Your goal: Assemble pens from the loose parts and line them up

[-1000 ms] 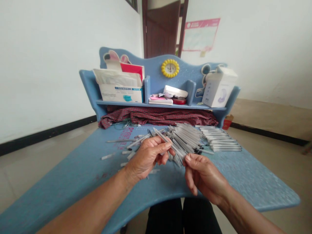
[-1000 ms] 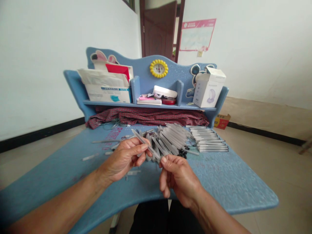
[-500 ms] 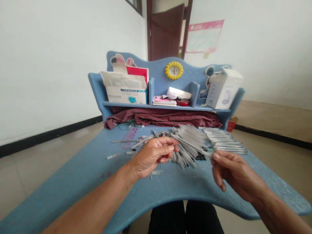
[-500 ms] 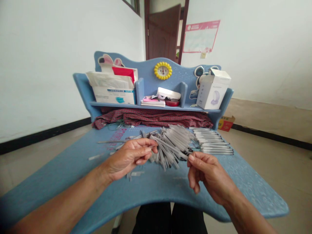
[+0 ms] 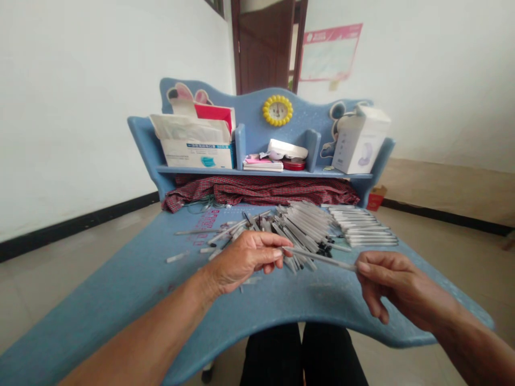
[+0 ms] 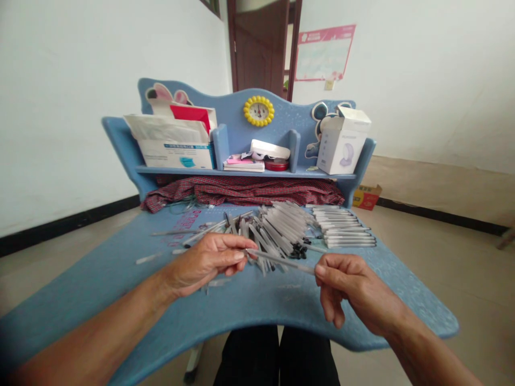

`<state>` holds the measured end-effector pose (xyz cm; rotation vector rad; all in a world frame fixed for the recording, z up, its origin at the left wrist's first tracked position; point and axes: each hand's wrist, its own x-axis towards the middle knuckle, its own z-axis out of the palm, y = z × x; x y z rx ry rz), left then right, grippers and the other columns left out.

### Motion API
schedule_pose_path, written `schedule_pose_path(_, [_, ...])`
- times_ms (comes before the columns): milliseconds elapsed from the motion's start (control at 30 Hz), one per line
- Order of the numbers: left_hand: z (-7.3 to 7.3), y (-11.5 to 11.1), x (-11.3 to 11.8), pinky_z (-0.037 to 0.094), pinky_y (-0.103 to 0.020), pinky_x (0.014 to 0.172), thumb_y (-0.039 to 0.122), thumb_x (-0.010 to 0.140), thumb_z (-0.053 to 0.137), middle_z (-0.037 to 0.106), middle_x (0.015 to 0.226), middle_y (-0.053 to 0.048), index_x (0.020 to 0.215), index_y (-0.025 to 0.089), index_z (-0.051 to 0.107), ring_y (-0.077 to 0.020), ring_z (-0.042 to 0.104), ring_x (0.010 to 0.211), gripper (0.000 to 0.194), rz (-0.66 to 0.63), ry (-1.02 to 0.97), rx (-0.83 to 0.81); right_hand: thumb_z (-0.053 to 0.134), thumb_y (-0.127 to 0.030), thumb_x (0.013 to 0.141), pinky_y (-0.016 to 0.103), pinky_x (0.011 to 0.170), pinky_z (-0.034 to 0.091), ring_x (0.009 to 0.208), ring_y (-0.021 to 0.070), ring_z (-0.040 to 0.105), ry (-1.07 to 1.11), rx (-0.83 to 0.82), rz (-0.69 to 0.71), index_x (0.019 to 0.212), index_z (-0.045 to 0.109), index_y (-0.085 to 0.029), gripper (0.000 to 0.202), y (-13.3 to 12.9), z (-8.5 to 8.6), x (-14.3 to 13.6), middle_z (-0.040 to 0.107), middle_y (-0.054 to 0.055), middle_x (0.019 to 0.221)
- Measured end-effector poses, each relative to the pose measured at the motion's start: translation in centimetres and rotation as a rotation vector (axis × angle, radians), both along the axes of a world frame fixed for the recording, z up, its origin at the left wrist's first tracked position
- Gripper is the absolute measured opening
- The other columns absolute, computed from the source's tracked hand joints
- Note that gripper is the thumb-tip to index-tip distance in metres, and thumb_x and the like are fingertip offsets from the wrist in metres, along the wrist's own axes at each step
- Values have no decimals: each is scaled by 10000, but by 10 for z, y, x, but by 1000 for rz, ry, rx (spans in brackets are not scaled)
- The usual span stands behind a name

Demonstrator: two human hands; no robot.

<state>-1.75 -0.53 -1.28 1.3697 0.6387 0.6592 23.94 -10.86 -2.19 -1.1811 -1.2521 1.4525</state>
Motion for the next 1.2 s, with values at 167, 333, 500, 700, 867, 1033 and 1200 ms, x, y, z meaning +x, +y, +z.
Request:
schedule_pose_path(167, [2, -2, -1, 338, -191, 464, 183, 718, 667, 647, 649, -38, 936, 114, 708, -76, 499, 521, 232, -23, 67, 30, 620, -424, 785, 199, 345, 339, 311, 103, 489, -43, -9, 25, 615, 504, -173, 325, 0, 3, 3, 592, 19, 416])
schedule_pose_path(333, [4, -2, -3, 309, -185, 450, 193, 716, 661, 629, 607, -28, 912, 110, 712, -57, 445, 470, 218, -73, 102, 55, 607, -406, 796, 202, 356, 348, 320, 100, 489, -117, 12, 43, 612, 512, -174, 311, 1, 5, 4, 600, 18, 427])
schedule_pose_path(500, [4, -2, -3, 302, -195, 465, 204, 712, 641, 611, 615, -24, 907, 100, 710, -56, 418, 469, 231, -102, 194, 100, 606, -430, 794, 224, 373, 369, 347, 109, 498, -197, 46, 17, 603, 522, -175, 329, 0, 7, 2, 606, 27, 450])
schedule_pose_path(700, [3, -2, -2, 310, -196, 461, 196, 694, 627, 609, 634, -26, 876, 100, 712, -63, 420, 480, 223, -116, 219, 103, 604, -466, 787, 237, 408, 410, 375, 114, 506, -256, 109, -42, 601, 548, -173, 352, -1, 9, 0, 599, 30, 447])
schedule_pose_path(867, [3, -1, -2, 299, -192, 439, 184, 687, 610, 593, 586, -21, 873, 104, 718, -63, 404, 456, 229, -84, 246, 94, 582, -460, 807, 245, 444, 435, 438, 127, 538, -396, 212, -35, 640, 575, -185, 322, -6, 5, -5, 615, 30, 515])
schedule_pose_path(1033, [2, 0, -3, 294, -189, 434, 169, 684, 606, 587, 584, -19, 881, 103, 718, -63, 402, 459, 235, -111, 257, 94, 506, -435, 867, 252, 492, 434, 507, 131, 546, -589, 374, -35, 687, 581, -190, 314, -13, 1, -13, 605, 25, 557])
schedule_pose_path(1200, [1, 1, -2, 256, -162, 411, 246, 758, 593, 548, 528, -11, 866, 108, 698, -64, 420, 460, 204, -27, 212, 32, 461, -438, 891, 254, 513, 445, 546, 131, 556, -577, 323, -60, 774, 568, -185, 298, -12, -2, -22, 617, 25, 622])
